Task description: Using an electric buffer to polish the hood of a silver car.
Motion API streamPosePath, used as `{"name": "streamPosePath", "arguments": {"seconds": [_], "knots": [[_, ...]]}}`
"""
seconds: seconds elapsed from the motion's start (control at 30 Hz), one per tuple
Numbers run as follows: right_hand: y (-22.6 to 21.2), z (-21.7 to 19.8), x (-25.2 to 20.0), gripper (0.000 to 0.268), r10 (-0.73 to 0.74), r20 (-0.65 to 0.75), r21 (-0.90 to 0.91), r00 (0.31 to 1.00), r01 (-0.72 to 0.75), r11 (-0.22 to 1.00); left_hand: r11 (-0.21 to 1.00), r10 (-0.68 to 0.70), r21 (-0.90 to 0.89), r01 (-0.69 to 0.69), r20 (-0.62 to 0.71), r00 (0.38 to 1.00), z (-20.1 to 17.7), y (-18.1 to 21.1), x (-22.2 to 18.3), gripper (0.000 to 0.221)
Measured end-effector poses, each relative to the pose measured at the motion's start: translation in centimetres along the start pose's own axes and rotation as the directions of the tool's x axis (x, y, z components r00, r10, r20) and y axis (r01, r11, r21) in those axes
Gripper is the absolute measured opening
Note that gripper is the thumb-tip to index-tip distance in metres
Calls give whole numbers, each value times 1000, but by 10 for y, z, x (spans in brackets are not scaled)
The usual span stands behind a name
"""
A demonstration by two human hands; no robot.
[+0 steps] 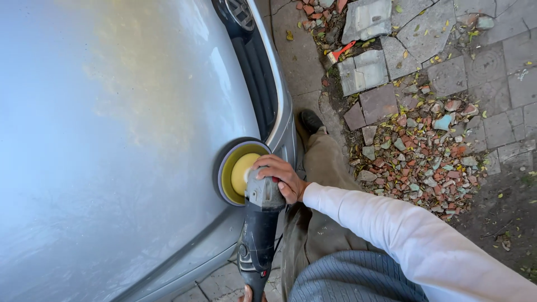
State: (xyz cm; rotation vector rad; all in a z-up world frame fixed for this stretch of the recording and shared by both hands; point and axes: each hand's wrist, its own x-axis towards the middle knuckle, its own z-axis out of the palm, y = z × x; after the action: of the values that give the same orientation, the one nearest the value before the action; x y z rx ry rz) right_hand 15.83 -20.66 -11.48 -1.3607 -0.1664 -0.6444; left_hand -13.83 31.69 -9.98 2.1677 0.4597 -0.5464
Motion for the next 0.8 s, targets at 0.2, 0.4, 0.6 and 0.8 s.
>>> {"name": "streamPosePath", "arguments": {"seconds": [0.2, 0.4, 0.6, 0.8], "knots": [[20, -34, 40, 53, 206, 134, -31, 969, -204, 979, 1000, -25, 5, 25, -90, 996, 73, 15, 48, 25], [72, -73, 124, 59, 248, 223, -8, 943, -253, 967, 794, 529, 465, -392, -210, 822, 159, 147, 54, 68], [136, -106, 226, 55, 234, 299, -7, 925, -243, 970, 893, 345, 345, -289, -112, 932, 192, 397, 118, 72], [183, -123, 312, 57, 188, 308, -26, 933, -189, 982, 888, 157, 447, -111, -67, 985, 215, 552, 189, 63]]}}
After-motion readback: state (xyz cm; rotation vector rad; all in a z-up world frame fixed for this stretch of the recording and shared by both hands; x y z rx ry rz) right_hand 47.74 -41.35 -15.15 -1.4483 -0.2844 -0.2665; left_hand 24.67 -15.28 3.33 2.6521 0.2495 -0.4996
